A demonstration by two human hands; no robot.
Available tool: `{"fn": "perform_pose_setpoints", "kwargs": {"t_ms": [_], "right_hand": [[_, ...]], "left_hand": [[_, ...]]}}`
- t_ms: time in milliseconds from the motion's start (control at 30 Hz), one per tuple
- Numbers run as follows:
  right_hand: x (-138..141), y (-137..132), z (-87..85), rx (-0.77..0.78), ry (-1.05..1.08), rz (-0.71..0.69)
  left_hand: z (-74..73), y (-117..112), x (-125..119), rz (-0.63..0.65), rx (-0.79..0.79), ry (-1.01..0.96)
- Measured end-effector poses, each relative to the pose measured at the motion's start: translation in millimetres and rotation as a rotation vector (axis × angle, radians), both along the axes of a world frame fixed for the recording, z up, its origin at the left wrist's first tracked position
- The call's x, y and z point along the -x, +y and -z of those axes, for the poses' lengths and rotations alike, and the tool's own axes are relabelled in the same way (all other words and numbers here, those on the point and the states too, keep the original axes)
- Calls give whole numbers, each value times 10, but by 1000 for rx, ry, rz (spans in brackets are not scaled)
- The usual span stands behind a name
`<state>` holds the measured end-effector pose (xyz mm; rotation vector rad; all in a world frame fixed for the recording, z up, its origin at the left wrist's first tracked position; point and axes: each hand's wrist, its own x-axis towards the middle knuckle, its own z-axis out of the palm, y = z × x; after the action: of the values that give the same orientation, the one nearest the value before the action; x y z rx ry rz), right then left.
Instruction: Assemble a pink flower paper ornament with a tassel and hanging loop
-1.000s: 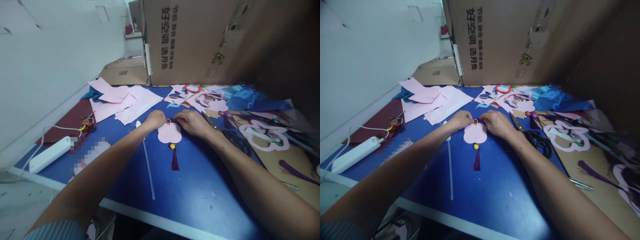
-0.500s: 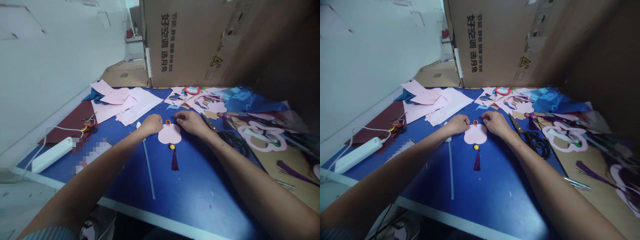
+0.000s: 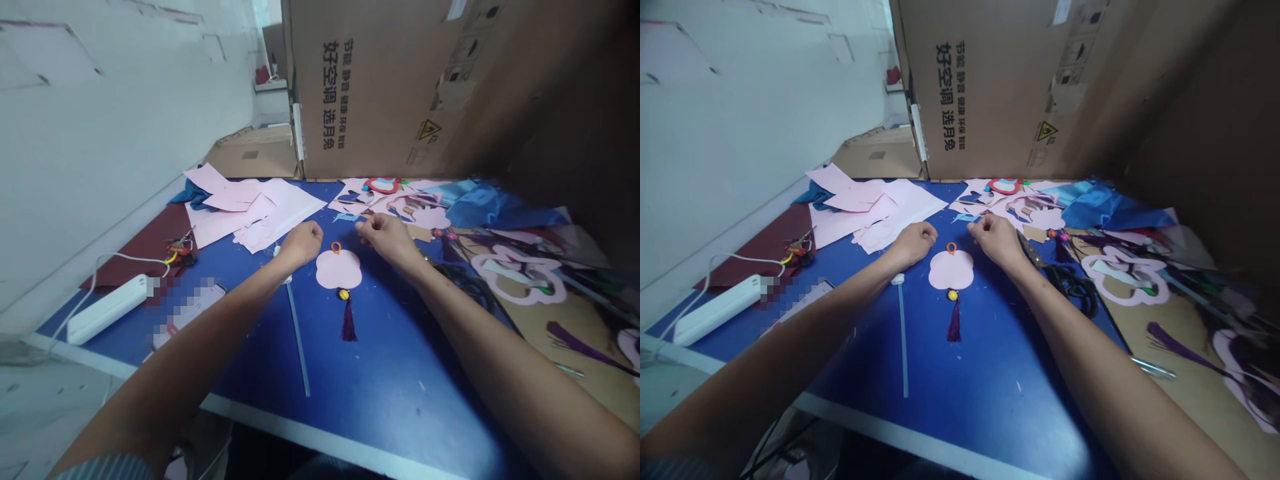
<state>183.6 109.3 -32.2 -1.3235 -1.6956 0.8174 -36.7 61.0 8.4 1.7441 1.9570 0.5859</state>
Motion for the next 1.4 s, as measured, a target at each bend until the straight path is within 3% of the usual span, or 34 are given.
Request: {"fn": "perform_pose_setpoints", "kwargs": {"t_ms": [167,333,533,733,967,1167,1400], "right_hand": [[57,46,101,-70,-160,-76],[166,77,147,-52,-133,-139],[288,56,105,-62,-198,-229],[336,8,6,-46,-318,-297],[340,22,17,47,-268,-309],[286,95,47,121,-41,-385],[241,90,-33,57,70,-374]], "left_hand": [[42,-31,-26,77,41,137],[40,-143,-56,147,37,203],[33,-314,-117,216,1,214],[81,-332,-81,228,-34,162],[185,-284,-39,174,-116,-28],[270,-163,-15,30,-125,-275],[191,-177,-77,-58,-1,-613]]}}
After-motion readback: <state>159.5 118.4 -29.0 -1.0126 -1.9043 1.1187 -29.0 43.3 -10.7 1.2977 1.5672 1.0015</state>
